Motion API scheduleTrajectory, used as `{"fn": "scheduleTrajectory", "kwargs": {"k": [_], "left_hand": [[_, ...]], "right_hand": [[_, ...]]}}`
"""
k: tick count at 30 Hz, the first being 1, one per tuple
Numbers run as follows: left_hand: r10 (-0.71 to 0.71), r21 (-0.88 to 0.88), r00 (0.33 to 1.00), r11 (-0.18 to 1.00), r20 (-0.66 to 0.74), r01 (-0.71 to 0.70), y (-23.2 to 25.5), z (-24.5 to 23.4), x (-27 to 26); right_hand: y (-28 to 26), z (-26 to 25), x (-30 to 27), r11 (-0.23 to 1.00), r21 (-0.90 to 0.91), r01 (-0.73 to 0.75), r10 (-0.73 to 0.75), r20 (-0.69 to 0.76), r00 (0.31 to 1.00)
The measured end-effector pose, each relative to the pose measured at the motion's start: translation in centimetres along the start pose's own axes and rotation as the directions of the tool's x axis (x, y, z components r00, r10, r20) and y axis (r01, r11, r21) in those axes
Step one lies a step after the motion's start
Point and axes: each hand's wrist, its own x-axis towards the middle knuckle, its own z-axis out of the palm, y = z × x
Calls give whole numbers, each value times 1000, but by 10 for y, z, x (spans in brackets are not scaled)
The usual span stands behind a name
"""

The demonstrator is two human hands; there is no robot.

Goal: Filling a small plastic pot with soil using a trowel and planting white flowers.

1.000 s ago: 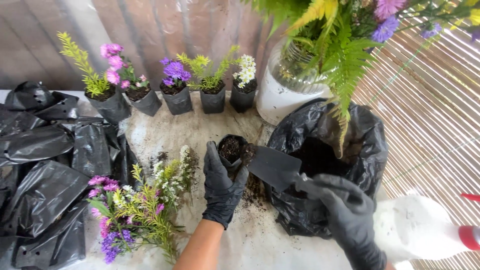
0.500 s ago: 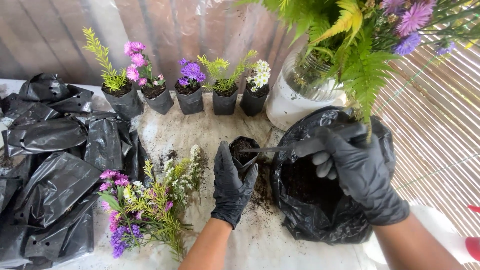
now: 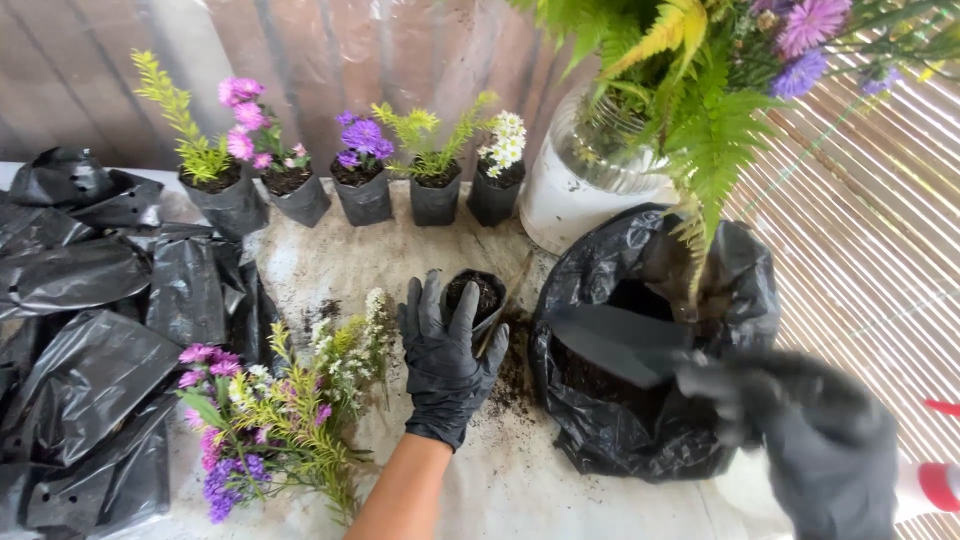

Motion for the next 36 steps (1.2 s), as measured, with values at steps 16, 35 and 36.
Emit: {"fn": "scheduleTrajectory", "kwargs": {"k": [16,35,36], "left_hand": [[13,-71,1000,997,4,-13,1,5,-6],[-98,-67,995,993,-16,97,-10,24,-17],[-97,-66,995,993,-22,96,-9,23,-16]], "right_hand": [[119,27,-49,884,201,-422,462,-233,856],[163,19,-67,765,644,13,180,-233,956],[153,20,-59,763,646,17,175,-231,957]]}}
